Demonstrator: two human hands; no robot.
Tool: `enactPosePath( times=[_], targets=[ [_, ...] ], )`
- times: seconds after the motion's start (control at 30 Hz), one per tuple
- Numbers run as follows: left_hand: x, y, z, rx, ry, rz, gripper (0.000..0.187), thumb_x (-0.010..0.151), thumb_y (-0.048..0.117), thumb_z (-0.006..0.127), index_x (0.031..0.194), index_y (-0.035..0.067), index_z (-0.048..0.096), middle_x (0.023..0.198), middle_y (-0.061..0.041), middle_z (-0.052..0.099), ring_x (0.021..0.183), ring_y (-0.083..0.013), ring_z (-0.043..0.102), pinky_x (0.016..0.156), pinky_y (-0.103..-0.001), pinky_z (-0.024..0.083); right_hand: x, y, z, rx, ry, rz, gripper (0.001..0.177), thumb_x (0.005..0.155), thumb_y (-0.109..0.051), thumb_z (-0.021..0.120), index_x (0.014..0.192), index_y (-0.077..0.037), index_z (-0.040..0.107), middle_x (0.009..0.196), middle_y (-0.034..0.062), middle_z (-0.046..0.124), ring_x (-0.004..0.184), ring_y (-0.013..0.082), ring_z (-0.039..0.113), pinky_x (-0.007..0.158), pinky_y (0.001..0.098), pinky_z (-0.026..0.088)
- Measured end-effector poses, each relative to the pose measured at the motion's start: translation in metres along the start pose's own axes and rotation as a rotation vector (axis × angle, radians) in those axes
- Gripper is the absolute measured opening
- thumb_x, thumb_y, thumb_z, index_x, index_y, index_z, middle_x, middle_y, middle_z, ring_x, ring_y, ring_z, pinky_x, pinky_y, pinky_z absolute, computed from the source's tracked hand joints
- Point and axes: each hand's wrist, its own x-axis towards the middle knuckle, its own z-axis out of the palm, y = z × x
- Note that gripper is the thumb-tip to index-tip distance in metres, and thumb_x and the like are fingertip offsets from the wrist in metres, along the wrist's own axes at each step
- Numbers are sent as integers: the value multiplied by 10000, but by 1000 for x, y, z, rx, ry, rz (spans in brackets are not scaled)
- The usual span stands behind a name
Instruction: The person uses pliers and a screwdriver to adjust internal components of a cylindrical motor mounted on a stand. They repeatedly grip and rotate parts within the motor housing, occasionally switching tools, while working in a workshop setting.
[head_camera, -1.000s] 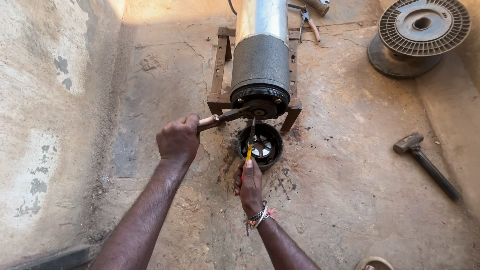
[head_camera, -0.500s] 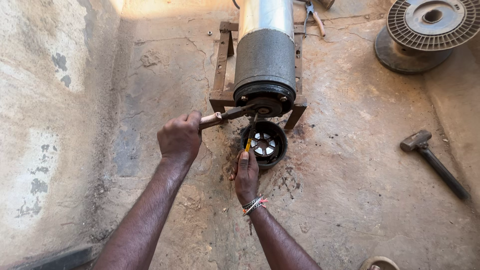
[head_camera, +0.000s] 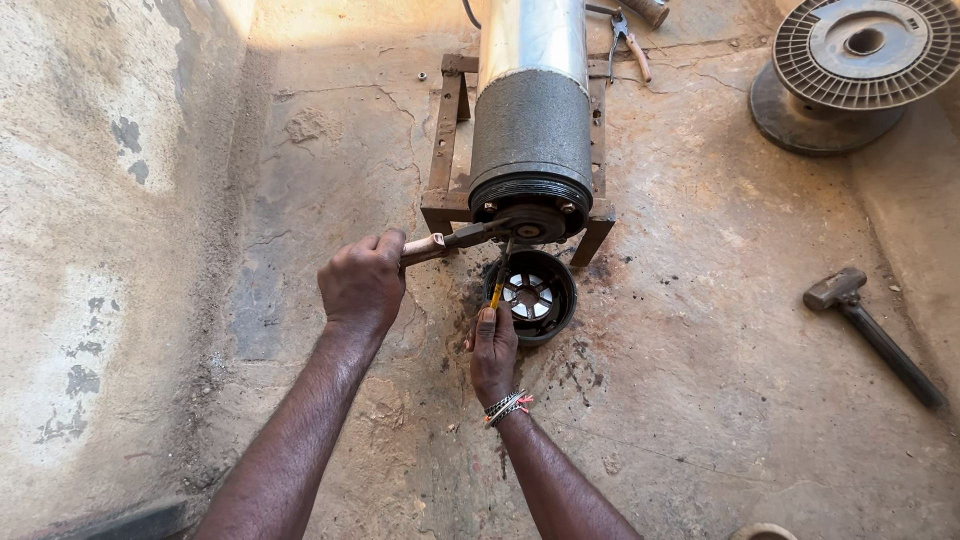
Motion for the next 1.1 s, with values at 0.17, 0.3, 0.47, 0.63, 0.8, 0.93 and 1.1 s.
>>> enactPosePath(
  times=[0.17,0.3,0.47,0.63,0.8,0.93,1.1],
  targets=[
    [-1,-1,6,-11,1,-4,256,1080,316,559,1027,157,752,606,13,627,468,-91,574,360,-304,491,4,0,8,27,30,55,355,1088,-454,431,973,-124,495,699,-47,445,601,67,453,530,252,447],
    [-1,-2,10,-25,4,-8,259,1096,290,554,985,150,742,602,7,619,467,-91,568,361,-303,489,19,5,30,30,95,108,365,1096,-456,410,976,-121,494,742,-40,481,637,75,506,571,248,473],
    [-1,0,11,-45,-27,-20,244,1076,267,547,979,140,731,609,3,620,476,-103,580,371,-308,503,56,19,67,261,84,-10,331,1108,-399,430,978,-107,516,801,-13,555,712,99,589,637,255,502],
    [-1,5,10,-100,-56,-36,216,1065,244,557,989,131,726,623,-15,640,503,-138,624,402,-341,539,84,35,78,291,220,128,243,1090,-241,481,974,-47,568,757,27,580,658,110,540,558,271,465],
    [2,4,6,-88,17,-12,154,1028,190,584,963,133,711,699,-25,670,620,-178,683,498,-365,580,100,17,91,251,394,394,156,1022,-178,469,972,-67,567,724,40,600,568,134,553,499,286,453],
    [5,6,-2,-109,36,-8,147,1013,190,601,1045,128,731,713,-46,690,614,-194,697,482,-364,585,91,-22,101,293,473,588,200,1038,-256,470,991,-63,493,711,75,561,541,163,529,486,309,436],
    [-3,7,-7,-150,-34,-36,113,948,172,644,1026,161,725,766,-48,709,692,-227,726,542,-394,602,65,-31,107,281,400,617,343,1037,-360,430,974,-36,526,692,74,528,515,168,507,451,328,415]
  ],
)
